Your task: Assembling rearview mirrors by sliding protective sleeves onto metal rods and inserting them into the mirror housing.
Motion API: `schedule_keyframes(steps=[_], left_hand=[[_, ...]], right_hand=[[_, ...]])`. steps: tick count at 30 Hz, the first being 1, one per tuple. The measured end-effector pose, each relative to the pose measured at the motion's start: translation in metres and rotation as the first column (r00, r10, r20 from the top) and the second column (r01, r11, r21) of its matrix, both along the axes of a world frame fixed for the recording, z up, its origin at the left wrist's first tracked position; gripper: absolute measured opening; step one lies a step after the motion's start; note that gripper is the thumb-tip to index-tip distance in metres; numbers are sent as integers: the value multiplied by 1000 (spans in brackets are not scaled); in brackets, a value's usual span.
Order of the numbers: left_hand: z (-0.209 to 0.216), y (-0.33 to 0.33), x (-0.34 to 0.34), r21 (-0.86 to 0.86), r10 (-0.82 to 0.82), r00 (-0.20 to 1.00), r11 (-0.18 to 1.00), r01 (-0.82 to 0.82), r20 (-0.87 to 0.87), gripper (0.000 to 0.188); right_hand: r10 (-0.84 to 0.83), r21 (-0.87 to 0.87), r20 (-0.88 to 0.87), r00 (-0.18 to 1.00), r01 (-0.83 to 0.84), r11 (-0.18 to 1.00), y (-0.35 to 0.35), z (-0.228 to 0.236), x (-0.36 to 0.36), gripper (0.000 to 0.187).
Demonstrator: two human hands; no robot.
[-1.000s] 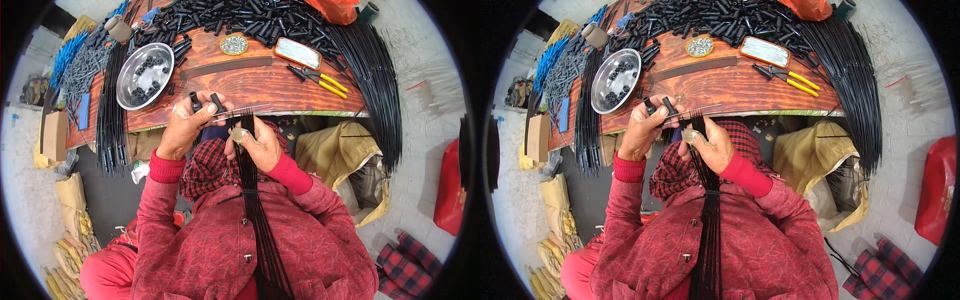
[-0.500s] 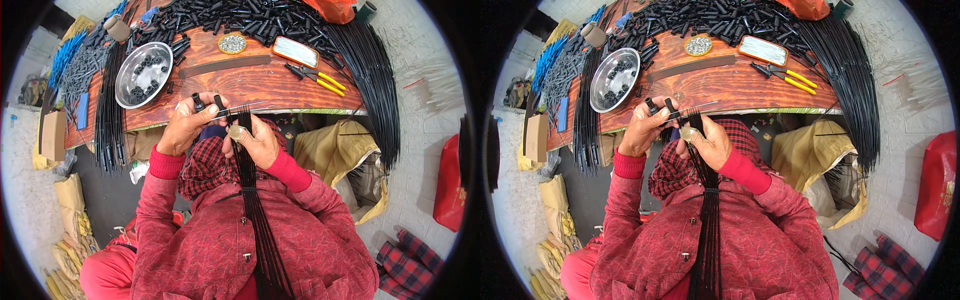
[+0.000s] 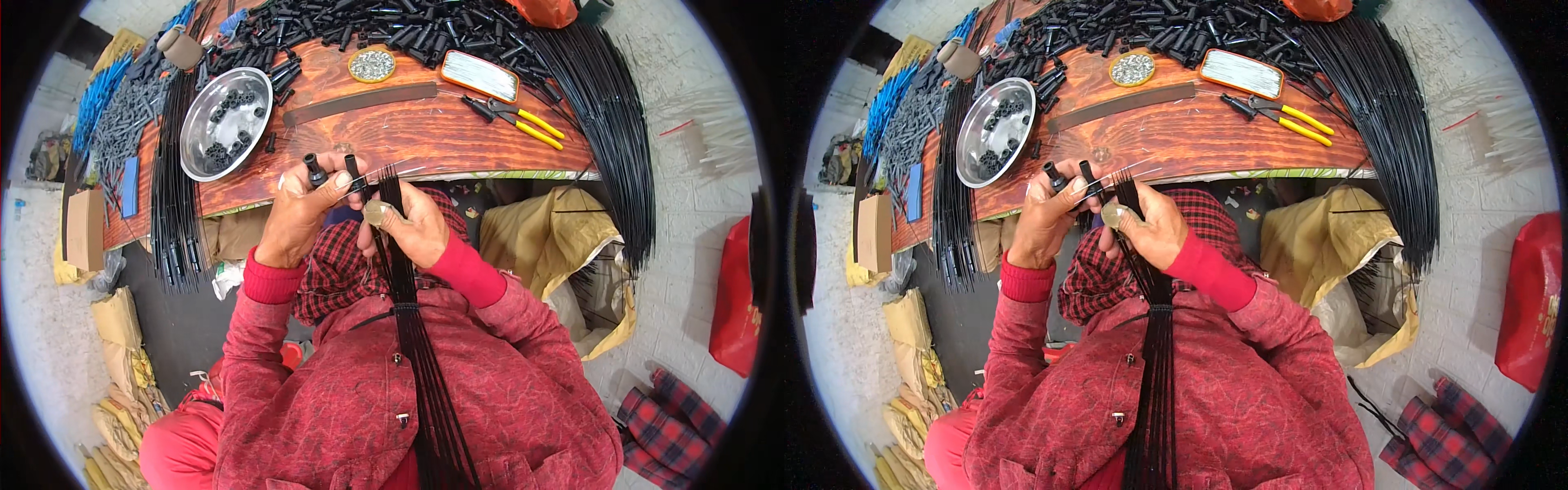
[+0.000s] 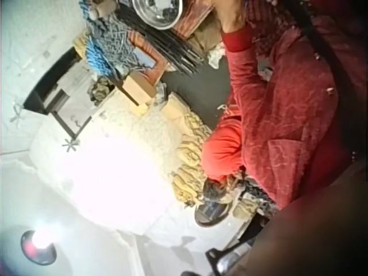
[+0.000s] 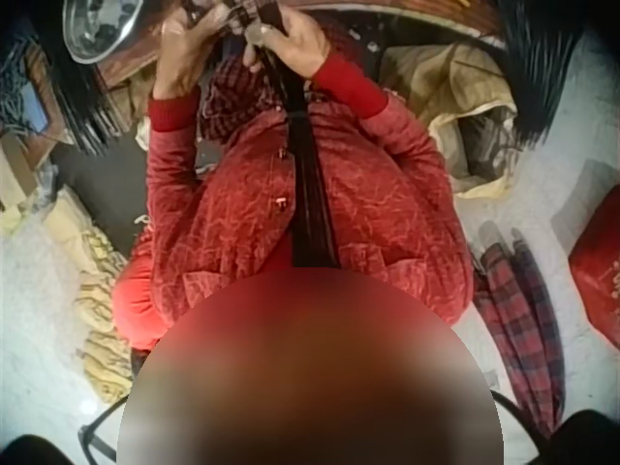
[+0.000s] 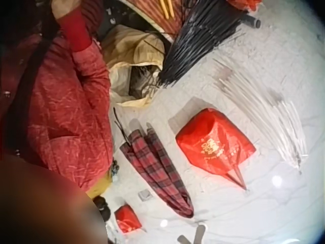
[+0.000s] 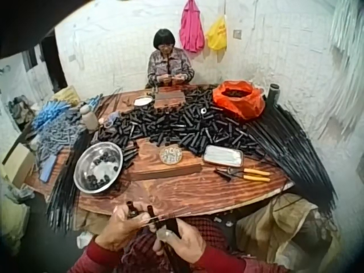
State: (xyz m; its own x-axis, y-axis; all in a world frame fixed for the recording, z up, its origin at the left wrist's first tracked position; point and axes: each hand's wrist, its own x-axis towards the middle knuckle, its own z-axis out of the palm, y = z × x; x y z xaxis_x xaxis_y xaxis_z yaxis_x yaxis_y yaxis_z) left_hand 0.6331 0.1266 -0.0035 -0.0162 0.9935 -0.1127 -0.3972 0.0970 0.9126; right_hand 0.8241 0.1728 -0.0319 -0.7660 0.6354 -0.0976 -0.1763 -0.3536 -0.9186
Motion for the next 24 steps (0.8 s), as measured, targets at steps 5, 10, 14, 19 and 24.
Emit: schedule_keyframes(steps=[5,10,14,19,24], left_hand=[[-10,-8,3,-83,81,991,994,-73,103,35],[6,-13,6,-65,80,983,995,-70,166,46],[-15,-19,-5,-37,17,996,999,-14,88,58],[-15,-16,16,-95,215,974,971,-221,-70,49],[-14,-18,14,-79,228,974,970,-228,-14,42]], right_hand=[[2,-74,-34,999,-4,997,0,3,-5,31],[-39,-22,-24,999,39,999,-1,-1,-4,30],[-89,-2,-14,996,89,996,-2,0,-9,30],[-107,84,76,991,101,991,-2,-1,-14,30],[-92,165,107,990,74,984,-3,8,-10,28]])
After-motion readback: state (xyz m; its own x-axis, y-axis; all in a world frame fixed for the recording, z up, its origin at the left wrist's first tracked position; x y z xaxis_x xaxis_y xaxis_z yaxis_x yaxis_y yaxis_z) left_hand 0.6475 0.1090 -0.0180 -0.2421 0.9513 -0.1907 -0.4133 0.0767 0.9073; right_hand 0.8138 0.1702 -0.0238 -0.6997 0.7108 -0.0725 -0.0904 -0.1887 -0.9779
